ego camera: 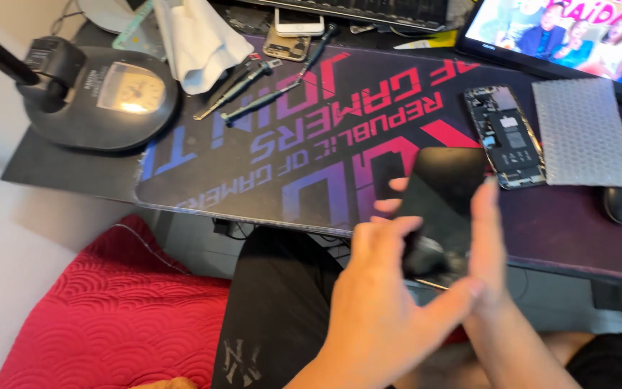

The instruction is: Disassembling a mobile phone to access internal components using screwdrivers and prying tools.

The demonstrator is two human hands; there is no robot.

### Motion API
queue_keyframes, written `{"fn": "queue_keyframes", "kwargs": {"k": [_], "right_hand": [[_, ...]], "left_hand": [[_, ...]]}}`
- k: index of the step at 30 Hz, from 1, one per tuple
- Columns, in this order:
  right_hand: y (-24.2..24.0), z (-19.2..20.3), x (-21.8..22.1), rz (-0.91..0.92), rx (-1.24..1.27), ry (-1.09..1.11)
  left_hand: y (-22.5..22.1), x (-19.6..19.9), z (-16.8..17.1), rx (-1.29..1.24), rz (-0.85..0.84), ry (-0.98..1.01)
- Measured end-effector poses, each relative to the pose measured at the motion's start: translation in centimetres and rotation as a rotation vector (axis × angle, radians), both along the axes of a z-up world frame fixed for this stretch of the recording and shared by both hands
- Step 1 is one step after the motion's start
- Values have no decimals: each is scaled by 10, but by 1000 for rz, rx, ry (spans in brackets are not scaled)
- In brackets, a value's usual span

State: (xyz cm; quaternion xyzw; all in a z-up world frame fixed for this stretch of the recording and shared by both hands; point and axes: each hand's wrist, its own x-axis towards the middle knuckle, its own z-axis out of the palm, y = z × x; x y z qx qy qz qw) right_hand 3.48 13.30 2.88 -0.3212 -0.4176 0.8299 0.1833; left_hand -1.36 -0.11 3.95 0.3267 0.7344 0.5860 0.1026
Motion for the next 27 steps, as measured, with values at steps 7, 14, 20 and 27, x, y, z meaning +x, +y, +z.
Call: {"fn": "queue_keyframes", "kwargs": {"k": [7,14,20,27], "right_hand": [[49,0,7,-214,505,333],[74,-23,9,-247,511,199],[75,-29,11,-245,501,176],[93,-46,21,-204,529,136]], "left_hand": [[-10,-113,-1,-128,171,407],[-8,-189,-46,-394,346,934],[-2,-284,-18,-393,494,1224],[-25,-328,11,-14,354,1181]]}}
